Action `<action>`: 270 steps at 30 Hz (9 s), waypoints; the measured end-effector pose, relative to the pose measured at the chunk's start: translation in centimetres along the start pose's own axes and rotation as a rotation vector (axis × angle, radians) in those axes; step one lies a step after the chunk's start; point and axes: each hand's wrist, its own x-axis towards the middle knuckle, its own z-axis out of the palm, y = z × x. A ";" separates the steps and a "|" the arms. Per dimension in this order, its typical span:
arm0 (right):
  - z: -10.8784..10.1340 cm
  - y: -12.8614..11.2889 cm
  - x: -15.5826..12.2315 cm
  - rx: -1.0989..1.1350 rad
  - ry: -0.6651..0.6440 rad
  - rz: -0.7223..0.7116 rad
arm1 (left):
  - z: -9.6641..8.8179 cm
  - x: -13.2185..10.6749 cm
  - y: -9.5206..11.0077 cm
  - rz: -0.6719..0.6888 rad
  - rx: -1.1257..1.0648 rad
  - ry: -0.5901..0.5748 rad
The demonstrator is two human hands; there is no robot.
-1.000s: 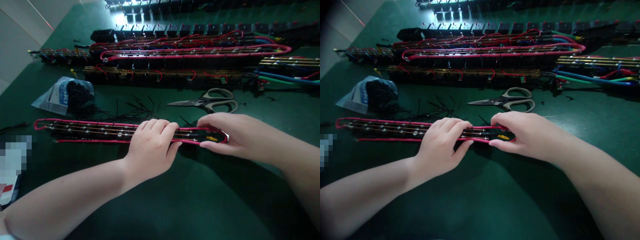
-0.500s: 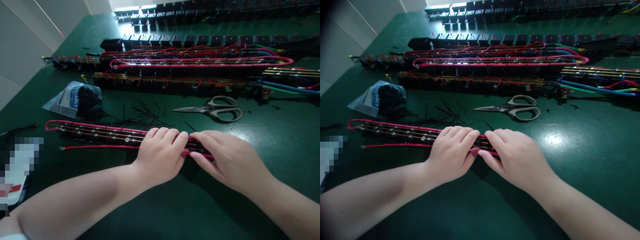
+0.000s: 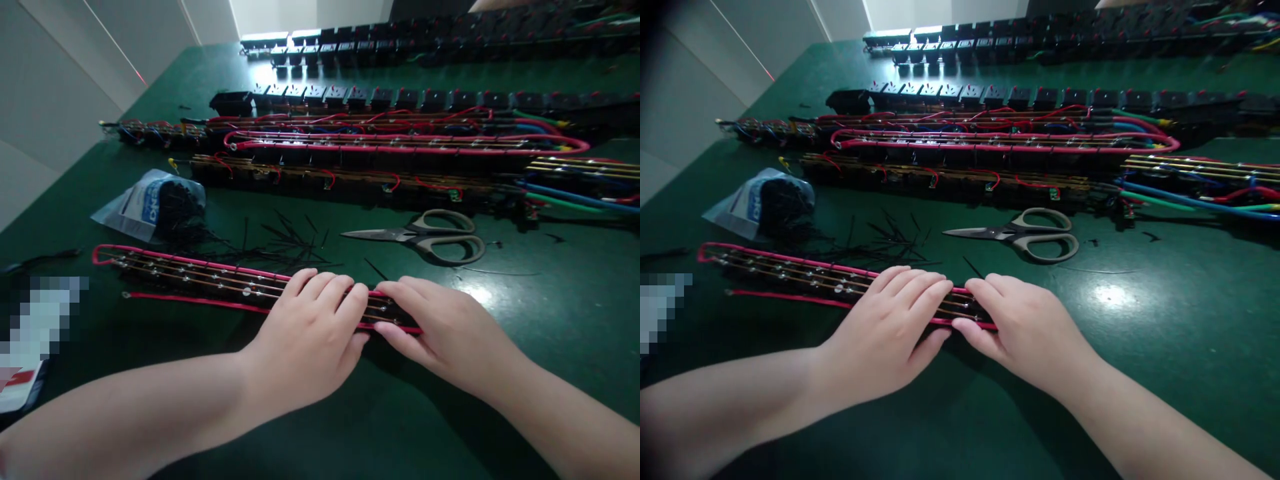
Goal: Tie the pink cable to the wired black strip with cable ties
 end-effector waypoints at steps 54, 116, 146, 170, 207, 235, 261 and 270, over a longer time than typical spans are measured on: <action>-0.4 -3.4 0.6 0.065 0.324 -0.125 | 0.6 0.6 -3.1 0.281 -0.364 0.360; -1.0 -2.1 -0.9 0.294 0.365 0.099 | -0.5 0.6 -4.3 0.166 -0.089 -0.022; -0.3 -1.3 -0.1 0.143 0.325 0.006 | -0.4 0.9 -4.0 0.091 0.000 -0.143; -1.5 -0.8 -0.6 0.446 0.367 0.206 | -0.6 1.0 -4.3 0.077 -0.075 -0.144; 0.2 -0.9 4.9 0.568 0.084 -0.197 | -0.3 1.0 -4.5 0.131 -0.007 -0.112; -0.7 -1.2 4.7 0.583 0.159 0.075 | 0.6 0.7 -4.7 0.205 -0.279 0.144; 0.0 -1.1 5.3 0.532 0.060 0.314 | 1.1 0.4 -4.2 0.419 -0.034 0.199; 0.3 -1.0 5.3 0.534 0.064 0.302 | 1.3 0.4 -4.4 0.438 -0.037 0.171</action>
